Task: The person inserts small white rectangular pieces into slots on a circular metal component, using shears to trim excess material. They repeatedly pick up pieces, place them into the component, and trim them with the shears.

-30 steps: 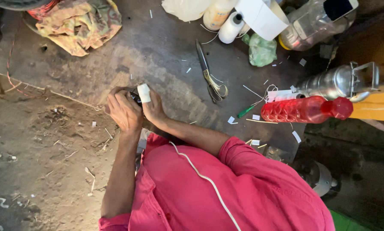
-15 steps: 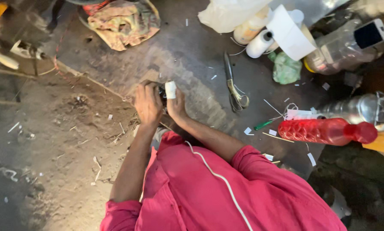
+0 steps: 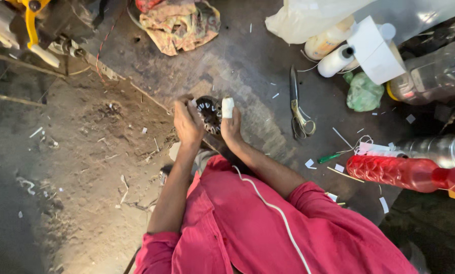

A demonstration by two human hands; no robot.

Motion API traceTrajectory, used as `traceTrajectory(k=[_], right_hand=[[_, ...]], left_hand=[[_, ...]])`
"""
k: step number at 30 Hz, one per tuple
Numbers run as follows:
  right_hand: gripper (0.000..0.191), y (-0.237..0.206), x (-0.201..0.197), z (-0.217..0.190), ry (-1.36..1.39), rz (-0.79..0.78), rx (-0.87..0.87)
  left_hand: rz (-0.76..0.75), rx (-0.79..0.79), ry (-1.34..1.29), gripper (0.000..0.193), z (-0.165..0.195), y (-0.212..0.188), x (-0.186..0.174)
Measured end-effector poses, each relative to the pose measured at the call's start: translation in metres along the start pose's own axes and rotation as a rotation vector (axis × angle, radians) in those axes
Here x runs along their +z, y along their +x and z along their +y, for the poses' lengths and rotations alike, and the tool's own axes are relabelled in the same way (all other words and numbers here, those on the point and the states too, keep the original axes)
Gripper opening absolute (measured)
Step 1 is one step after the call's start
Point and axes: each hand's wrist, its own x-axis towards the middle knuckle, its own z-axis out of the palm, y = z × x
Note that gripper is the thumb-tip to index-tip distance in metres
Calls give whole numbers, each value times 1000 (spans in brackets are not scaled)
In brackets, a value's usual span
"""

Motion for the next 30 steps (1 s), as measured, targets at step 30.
traceTrajectory(k=[30], right_hand=[[59,343,-282,-201,-323,434,-530]], left_hand=[[-272,-495,-594,21,-66,12,5]])
